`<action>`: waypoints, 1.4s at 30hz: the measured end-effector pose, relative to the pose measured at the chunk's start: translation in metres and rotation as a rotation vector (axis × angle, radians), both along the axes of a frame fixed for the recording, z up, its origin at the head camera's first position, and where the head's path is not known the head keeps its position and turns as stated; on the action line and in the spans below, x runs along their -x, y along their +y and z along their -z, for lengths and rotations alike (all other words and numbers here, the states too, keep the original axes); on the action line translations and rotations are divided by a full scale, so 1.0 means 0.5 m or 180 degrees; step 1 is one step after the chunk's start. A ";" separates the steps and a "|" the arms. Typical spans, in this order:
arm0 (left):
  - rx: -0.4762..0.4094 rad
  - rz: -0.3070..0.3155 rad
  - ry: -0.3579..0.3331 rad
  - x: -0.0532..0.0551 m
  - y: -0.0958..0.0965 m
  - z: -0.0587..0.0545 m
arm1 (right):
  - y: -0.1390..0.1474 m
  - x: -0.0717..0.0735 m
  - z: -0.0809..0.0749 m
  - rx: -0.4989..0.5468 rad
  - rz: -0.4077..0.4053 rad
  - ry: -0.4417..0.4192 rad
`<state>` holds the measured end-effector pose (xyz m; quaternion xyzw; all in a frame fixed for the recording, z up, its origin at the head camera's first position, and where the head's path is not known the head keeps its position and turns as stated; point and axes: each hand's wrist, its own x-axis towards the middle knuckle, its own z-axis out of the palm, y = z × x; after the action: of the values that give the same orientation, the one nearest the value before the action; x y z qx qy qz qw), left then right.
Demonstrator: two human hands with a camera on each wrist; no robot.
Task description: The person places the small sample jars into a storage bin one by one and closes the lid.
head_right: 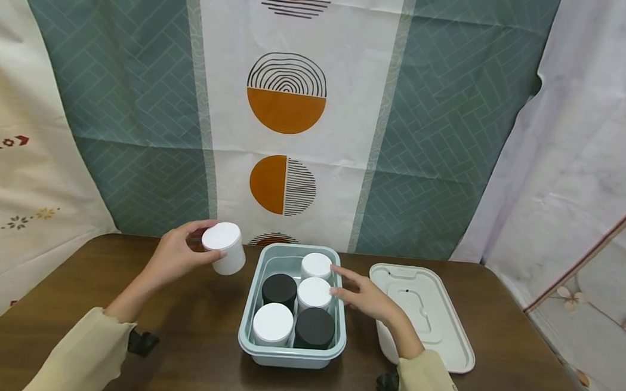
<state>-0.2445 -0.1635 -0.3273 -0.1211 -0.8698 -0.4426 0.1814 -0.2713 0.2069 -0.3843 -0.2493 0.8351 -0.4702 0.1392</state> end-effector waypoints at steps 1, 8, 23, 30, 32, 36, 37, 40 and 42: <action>-0.0066 0.0029 -0.0008 0.003 0.006 -0.004 | 0.000 0.000 0.000 0.0002 -0.0001 -0.0009; -0.0371 0.0242 -0.0009 0.021 0.055 -0.030 | 0.001 -0.001 0.000 0.0017 -0.0008 -0.0019; -0.0541 0.0520 -0.0123 0.070 0.150 -0.012 | 0.002 0.004 -0.001 0.0018 -0.0049 0.0035; -0.0362 0.0475 -0.0168 0.084 0.178 0.020 | 0.000 0.002 -0.002 -0.0025 -0.0023 0.0035; -0.0273 0.0472 -0.0189 0.088 0.184 0.031 | 0.001 0.002 -0.001 -0.0024 -0.0030 0.0041; -0.0053 0.0475 -0.0179 0.095 0.190 0.051 | 0.002 0.004 -0.001 -0.0026 -0.0056 0.0061; 0.0013 0.0476 -0.0189 0.096 0.191 0.054 | 0.002 0.004 -0.001 -0.0023 -0.0062 0.0064; 0.0268 0.0440 -0.0190 0.101 0.192 0.063 | 0.002 0.004 -0.001 -0.0019 -0.0062 0.0057; 0.0428 0.0422 -0.0192 0.102 0.193 0.067 | 0.002 0.004 0.000 -0.0026 -0.0055 0.0063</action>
<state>-0.2957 -0.0670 -0.3606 -0.1769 -0.8927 -0.3977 0.1169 -0.2735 0.2079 -0.3844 -0.2606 0.8361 -0.4631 0.1361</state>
